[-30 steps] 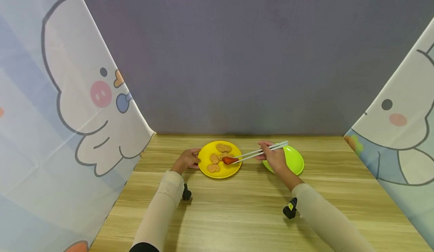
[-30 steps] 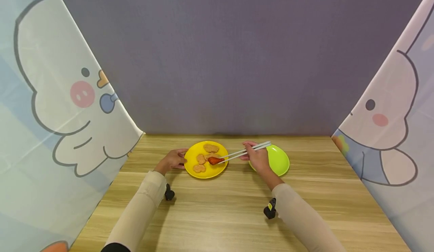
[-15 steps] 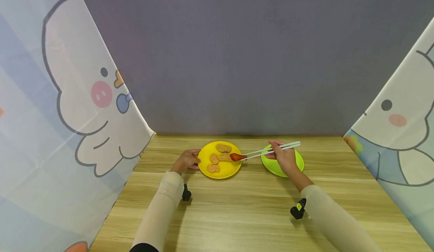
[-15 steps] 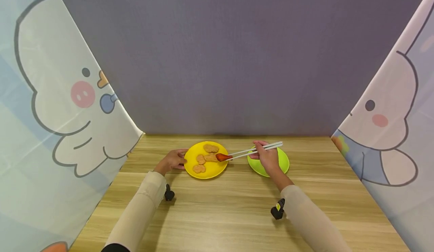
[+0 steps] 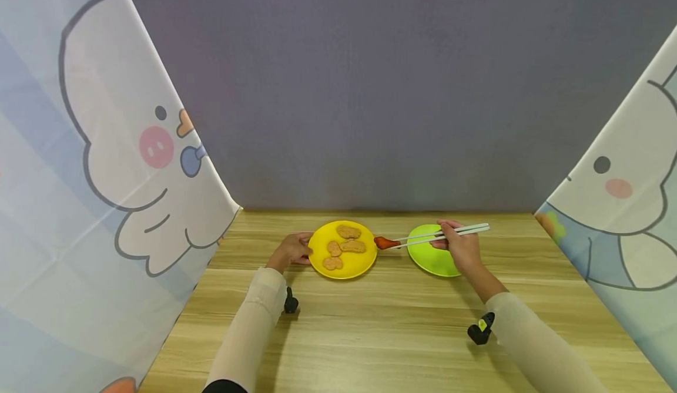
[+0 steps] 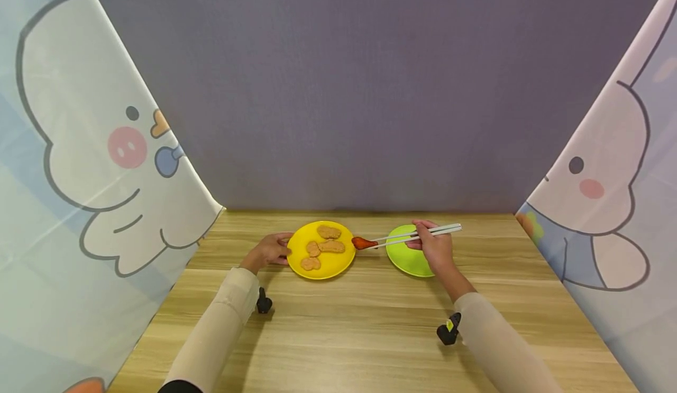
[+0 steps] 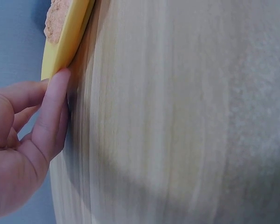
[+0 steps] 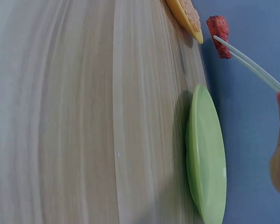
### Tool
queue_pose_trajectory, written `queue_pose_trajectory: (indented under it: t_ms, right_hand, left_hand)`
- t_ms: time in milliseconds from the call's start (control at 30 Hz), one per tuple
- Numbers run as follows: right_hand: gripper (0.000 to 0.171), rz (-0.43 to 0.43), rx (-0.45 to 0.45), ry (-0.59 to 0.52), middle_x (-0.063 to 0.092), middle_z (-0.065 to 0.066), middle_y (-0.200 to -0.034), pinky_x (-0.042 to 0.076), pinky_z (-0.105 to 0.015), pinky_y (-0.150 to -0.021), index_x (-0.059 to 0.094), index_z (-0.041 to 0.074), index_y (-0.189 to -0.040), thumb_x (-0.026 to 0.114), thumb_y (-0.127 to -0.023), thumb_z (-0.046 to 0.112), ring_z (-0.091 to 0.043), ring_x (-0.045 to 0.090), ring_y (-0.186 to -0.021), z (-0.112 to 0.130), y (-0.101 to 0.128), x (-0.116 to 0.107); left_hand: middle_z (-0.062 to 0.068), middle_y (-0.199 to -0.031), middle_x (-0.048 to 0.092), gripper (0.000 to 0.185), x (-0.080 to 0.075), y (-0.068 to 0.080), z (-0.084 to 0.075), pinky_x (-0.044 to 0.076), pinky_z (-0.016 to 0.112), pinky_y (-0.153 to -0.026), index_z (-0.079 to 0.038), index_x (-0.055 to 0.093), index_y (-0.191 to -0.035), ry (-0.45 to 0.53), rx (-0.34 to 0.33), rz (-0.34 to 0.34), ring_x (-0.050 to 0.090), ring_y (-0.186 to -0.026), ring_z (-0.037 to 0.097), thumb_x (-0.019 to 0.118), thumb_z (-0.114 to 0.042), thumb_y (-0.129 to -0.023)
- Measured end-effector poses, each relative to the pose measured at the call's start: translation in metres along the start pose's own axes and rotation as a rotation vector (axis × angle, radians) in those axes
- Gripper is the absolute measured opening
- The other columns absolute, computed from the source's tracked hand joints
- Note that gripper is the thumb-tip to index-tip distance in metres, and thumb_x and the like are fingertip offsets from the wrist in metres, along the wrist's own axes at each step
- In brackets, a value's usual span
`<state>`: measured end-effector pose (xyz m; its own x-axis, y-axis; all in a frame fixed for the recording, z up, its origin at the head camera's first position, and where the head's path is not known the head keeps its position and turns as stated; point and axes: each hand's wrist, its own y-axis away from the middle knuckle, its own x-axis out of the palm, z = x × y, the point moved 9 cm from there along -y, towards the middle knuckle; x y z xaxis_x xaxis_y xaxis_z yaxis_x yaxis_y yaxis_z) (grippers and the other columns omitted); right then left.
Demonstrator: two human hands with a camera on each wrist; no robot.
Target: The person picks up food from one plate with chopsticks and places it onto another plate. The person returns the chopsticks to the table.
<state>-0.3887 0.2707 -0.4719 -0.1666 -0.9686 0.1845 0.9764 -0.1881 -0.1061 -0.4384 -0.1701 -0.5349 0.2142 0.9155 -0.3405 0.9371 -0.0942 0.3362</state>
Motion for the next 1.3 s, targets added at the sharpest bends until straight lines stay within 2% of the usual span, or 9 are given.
queue_pose_trajectory:
  t_ms: [200, 400, 667, 833, 967, 1100, 1300]
  right_hand:
    - [0.017, -0.032, -0.012, -0.037, 0.075, 0.006, -0.080, 0.063, -0.023, -0.059, 0.074, 0.017, -0.099, 0.058, -0.104, 0.012, -0.009, 0.073, -0.060, 0.003, 0.002, -0.016]
    - [0.024, -0.044, 0.018, -0.064, 0.075, 0.004, -0.078, 0.063, -0.024, -0.060, 0.075, 0.023, -0.093, 0.058, -0.104, 0.011, -0.011, 0.074, -0.061, 0.006, 0.003, -0.034]
    - [0.029, -0.071, 0.016, -0.025, 0.073, 0.004, -0.075, 0.062, -0.022, -0.059, 0.073, 0.024, -0.092, 0.053, -0.105, 0.007, -0.010, 0.073, -0.060, 0.021, 0.013, -0.049]
    - [0.030, -0.084, 0.018, -0.062, 0.074, 0.003, -0.075, 0.062, -0.022, -0.059, 0.074, 0.023, -0.092, 0.052, -0.105, 0.007, -0.010, 0.073, -0.060, 0.013, 0.010, -0.062]
    - [0.023, -0.095, 0.013, -0.078, 0.074, 0.004, -0.077, 0.062, -0.021, -0.059, 0.074, 0.021, -0.098, 0.054, -0.105, 0.010, -0.010, 0.073, -0.060, 0.006, 0.007, -0.073]
    - [0.022, -0.106, 0.023, -0.049, 0.074, 0.007, -0.080, 0.062, -0.020, -0.060, 0.073, 0.024, -0.099, 0.055, -0.105, 0.013, -0.009, 0.073, -0.061, 0.006, 0.009, -0.079]
    - [0.031, -0.115, 0.049, -0.028, 0.074, 0.011, -0.081, 0.062, -0.020, -0.060, 0.073, 0.028, -0.094, 0.052, -0.105, 0.009, -0.009, 0.073, -0.060, 0.012, 0.014, -0.080]
  left_hand:
    - [0.022, -0.125, 0.060, 0.064, 0.000, -0.002, 0.001, 0.066, 0.032, -0.067, -0.012, 0.054, -0.149, -0.007, 0.010, -0.011, 0.071, -0.088, 0.020, 0.066, 0.010, -0.091]
    - [0.021, -0.122, 0.059, 0.063, 0.000, -0.002, 0.001, 0.066, 0.031, -0.066, -0.011, 0.054, -0.149, -0.014, 0.016, -0.011, 0.071, -0.085, 0.021, 0.066, 0.011, -0.091]
    - [0.020, -0.123, 0.057, 0.064, 0.000, -0.003, 0.002, 0.066, 0.031, -0.066, -0.012, 0.053, -0.150, -0.021, 0.005, -0.010, 0.071, -0.085, 0.020, 0.066, 0.010, -0.092]
    - [0.021, -0.123, 0.057, 0.064, 0.000, -0.002, 0.001, 0.066, 0.032, -0.067, -0.012, 0.053, -0.150, -0.018, 0.005, -0.012, 0.071, -0.085, 0.020, 0.066, 0.010, -0.092]
    - [0.021, -0.122, 0.058, 0.064, 0.000, -0.001, -0.001, 0.066, 0.032, -0.068, -0.011, 0.053, -0.150, -0.022, 0.013, -0.011, 0.071, -0.086, 0.021, 0.066, 0.011, -0.091]
    - [0.021, -0.124, 0.059, 0.065, -0.001, -0.003, 0.000, 0.066, 0.032, -0.067, -0.012, 0.053, -0.150, -0.015, 0.005, -0.007, 0.070, -0.087, 0.021, 0.066, 0.011, -0.091]
    - [0.022, -0.126, 0.058, 0.065, -0.002, -0.003, 0.002, 0.066, 0.033, -0.068, -0.012, 0.053, -0.150, 0.007, -0.007, 0.005, 0.071, -0.089, 0.022, 0.065, 0.011, -0.091]
